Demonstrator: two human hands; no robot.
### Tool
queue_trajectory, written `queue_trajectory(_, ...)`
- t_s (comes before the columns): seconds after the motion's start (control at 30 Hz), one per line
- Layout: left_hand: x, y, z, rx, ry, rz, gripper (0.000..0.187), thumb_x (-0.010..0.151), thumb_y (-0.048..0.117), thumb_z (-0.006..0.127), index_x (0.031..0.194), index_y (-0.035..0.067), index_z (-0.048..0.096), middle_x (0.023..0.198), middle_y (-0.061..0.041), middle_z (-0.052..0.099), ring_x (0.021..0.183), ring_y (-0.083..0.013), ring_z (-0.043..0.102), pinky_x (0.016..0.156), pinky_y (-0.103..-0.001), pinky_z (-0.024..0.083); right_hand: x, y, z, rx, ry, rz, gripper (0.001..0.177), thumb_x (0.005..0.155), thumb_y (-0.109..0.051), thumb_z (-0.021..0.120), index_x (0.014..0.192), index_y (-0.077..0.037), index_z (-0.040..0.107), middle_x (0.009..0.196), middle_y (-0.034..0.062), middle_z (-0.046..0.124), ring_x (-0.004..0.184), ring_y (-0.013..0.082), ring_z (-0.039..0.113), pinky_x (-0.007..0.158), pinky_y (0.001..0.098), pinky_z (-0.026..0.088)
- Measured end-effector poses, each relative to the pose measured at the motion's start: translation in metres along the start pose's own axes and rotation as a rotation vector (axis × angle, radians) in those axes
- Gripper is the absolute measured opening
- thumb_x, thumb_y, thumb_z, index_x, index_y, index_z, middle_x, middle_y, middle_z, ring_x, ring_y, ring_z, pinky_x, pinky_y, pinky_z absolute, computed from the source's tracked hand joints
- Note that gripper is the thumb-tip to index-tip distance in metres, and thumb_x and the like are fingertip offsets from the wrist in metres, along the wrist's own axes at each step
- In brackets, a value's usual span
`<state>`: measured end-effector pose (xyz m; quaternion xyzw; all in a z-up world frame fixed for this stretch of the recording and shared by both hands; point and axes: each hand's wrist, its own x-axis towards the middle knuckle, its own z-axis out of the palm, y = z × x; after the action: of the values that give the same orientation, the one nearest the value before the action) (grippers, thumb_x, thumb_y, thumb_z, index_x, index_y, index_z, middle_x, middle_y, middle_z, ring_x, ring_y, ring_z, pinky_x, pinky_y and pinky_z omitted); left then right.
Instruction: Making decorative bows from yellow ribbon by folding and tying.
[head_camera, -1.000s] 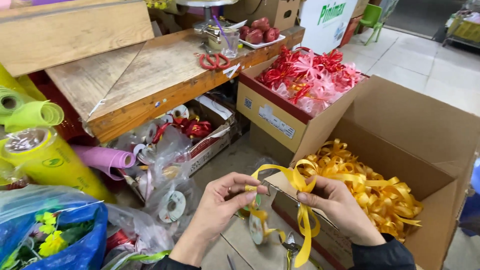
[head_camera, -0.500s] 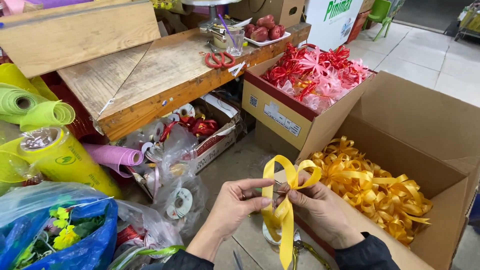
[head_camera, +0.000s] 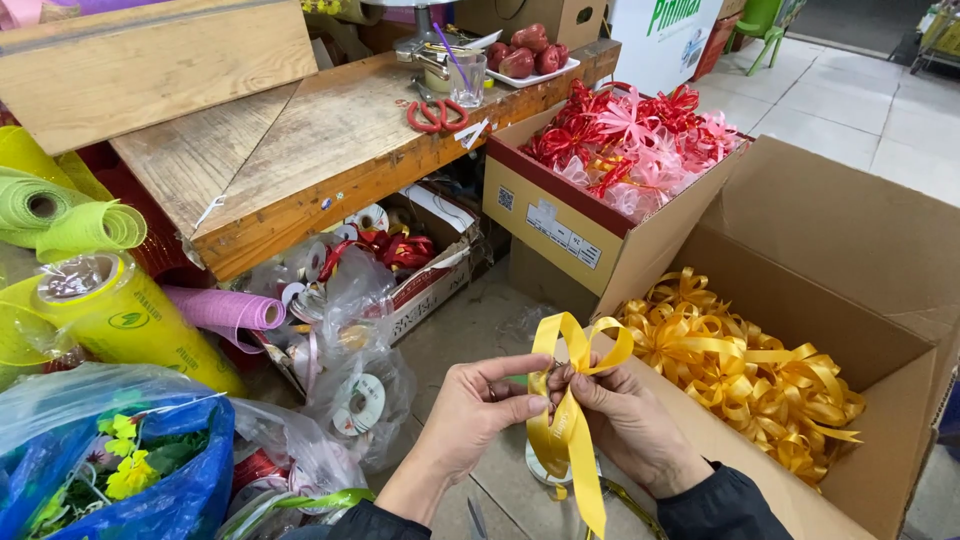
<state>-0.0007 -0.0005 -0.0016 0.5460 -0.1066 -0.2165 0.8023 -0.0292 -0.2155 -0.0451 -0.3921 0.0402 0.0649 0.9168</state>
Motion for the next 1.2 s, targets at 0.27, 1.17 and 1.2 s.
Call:
queue_trajectory(0.27, -0.002, 0.004, 0.007, 0.155, 0.042, 0.034, 0.048, 0.079, -0.009, 0.082, 0.125, 0.006, 0.081, 0.118, -0.010, 0.082, 0.082, -0.0099, 0.072, 0.079, -0.021, 0.063, -0.005, -0.001, 0.015, -0.118, 0.045, -0.081, 0.020, 0.091, 0.001, 0.070, 0.110, 0.004, 0.074, 0.106, 0.0225, 0.077, 0.096, 0.0348, 0.073, 0.098, 0.0475, 0.059)
queue_trajectory(1.17, 0.019, -0.030, -0.008, 0.552, -0.082, -0.070, 0.051, 0.077, 0.001, 0.082, 0.124, 0.017, 0.072, 0.136, 0.008, 0.078, 0.082, -0.0071, 0.070, 0.076, -0.023, 0.063, 0.007, -0.078, -0.044, -0.070, 0.436, -0.389, 0.017, 0.096, -0.006, 0.067, 0.112, 0.000, 0.071, 0.105, 0.0158, 0.074, 0.092, 0.0269, 0.068, 0.091, 0.0431, 0.058)
queue_trajectory(1.2, 0.018, -0.043, -0.017, 0.745, -0.096, 0.086, 0.018, 0.076, 0.012, 0.083, 0.093, 0.013, 0.087, 0.125, 0.009, 0.082, 0.090, -0.0038, 0.077, 0.080, -0.021, 0.063, 0.006, -0.077, -0.063, -0.100, 0.375, -0.413, 0.013, 0.096, -0.012, 0.071, 0.107, -0.005, 0.073, 0.097, 0.0082, 0.074, 0.083, 0.0206, 0.068, 0.082, 0.0373, 0.059)
